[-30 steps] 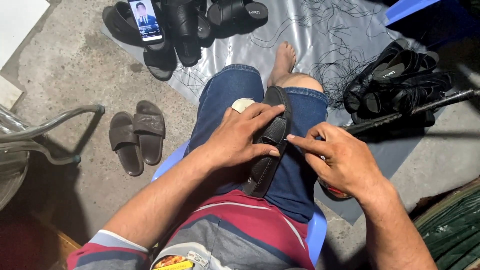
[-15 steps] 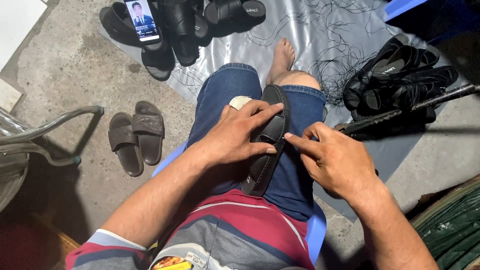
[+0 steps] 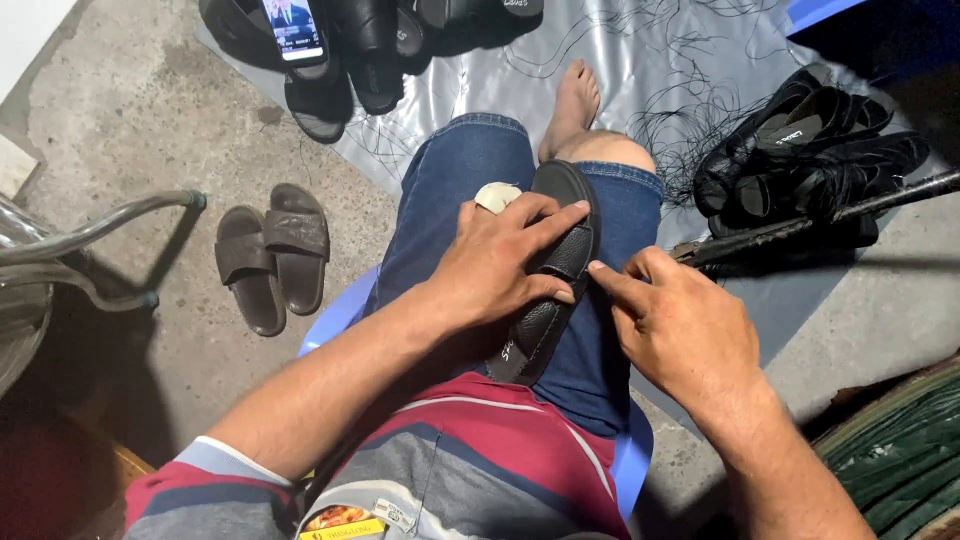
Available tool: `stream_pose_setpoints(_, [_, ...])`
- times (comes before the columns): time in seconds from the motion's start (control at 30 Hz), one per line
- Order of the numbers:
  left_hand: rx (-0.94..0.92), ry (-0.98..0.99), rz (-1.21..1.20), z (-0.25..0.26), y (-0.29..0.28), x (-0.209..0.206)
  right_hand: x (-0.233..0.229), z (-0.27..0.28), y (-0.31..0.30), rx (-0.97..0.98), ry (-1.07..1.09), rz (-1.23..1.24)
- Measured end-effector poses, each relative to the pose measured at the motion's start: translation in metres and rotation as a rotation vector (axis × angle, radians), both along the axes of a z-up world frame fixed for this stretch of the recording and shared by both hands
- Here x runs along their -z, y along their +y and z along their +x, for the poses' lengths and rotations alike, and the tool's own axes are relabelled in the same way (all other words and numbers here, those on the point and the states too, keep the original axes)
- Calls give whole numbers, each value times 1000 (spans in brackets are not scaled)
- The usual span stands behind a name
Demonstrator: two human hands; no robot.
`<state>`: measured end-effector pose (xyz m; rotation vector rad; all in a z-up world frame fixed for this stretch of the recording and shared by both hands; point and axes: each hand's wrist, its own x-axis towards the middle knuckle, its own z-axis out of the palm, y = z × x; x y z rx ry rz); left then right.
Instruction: Hand-stitching a leather sandal upper to its sole using a needle and thread.
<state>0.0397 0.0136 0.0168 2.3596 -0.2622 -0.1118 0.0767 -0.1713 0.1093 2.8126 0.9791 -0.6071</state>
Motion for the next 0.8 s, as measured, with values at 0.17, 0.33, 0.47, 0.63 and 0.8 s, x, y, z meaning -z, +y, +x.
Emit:
stream_pose_setpoints(0.17, [-27, -76, 33, 0, -3, 6, 5, -1, -2, -5, -35, 35])
stream_pose_setpoints(0.33, [-30, -62, 32, 2, -4, 5, 12, -1, -6, -29, -65, 84])
stream_pose_setpoints(0.47, [-15, -80, 30, 3, -3, 6, 21, 3, -14, -97, -119, 239])
stream_pose_setpoints(0.63, [-12, -68, 38, 3, -2, 5, 26, 11, -24, -217, -111, 323])
stream_pose_setpoints(0.8, [-11, -61, 41, 4, 0, 6, 33, 19, -26, -321, -136, 467])
